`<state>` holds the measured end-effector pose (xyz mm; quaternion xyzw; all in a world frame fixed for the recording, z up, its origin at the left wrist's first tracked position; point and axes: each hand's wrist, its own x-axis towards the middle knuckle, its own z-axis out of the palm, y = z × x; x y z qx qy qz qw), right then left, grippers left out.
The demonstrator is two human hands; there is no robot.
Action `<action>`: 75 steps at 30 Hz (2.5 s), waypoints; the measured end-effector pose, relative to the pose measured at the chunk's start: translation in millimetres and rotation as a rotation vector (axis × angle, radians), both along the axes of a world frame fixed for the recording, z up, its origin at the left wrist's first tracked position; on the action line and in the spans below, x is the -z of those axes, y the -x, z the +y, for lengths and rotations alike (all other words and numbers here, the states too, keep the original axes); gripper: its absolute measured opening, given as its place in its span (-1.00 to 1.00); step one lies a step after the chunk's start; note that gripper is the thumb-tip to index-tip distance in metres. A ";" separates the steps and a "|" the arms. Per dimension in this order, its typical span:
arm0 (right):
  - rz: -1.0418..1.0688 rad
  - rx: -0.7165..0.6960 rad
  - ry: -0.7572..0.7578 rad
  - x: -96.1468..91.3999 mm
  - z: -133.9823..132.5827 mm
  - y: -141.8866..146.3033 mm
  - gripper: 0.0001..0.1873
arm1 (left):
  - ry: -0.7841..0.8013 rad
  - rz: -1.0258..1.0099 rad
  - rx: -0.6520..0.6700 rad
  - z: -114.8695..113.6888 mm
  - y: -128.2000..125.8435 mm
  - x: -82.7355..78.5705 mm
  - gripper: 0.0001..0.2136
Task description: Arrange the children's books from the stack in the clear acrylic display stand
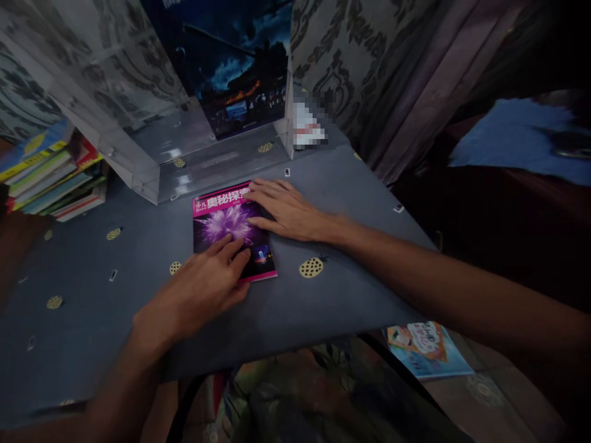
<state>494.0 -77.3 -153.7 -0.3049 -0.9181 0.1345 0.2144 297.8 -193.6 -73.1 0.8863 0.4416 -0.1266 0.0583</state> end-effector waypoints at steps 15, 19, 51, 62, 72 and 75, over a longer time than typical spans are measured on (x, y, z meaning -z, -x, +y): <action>-0.024 -0.066 -0.011 2.3 -3.5 -3.1 -0.28 | 0.005 -0.111 -0.016 -1.5 6.2 1.3 -0.60; -0.007 -0.131 0.032 3.6 -2.8 -4.8 -0.17 | 0.002 -0.119 -0.018 -2.0 6.9 1.5 -0.59; -0.171 -0.236 0.183 -16.0 -25.4 -1.9 0.19 | -0.298 -0.311 -0.397 51.2 45.5 61.5 -0.49; -0.109 -0.010 0.090 -12.8 -19.0 13.1 -0.23 | -0.459 -0.378 -0.424 58.7 50.0 86.9 -0.49; -0.139 0.161 0.057 -11.3 -6.8 26.2 -0.34 | -0.437 -0.383 -0.404 67.2 59.5 76.4 -0.52; -0.150 0.174 0.070 -11.4 -7.0 26.5 -0.32 | -0.456 -0.432 -0.411 70.3 61.8 81.3 -0.54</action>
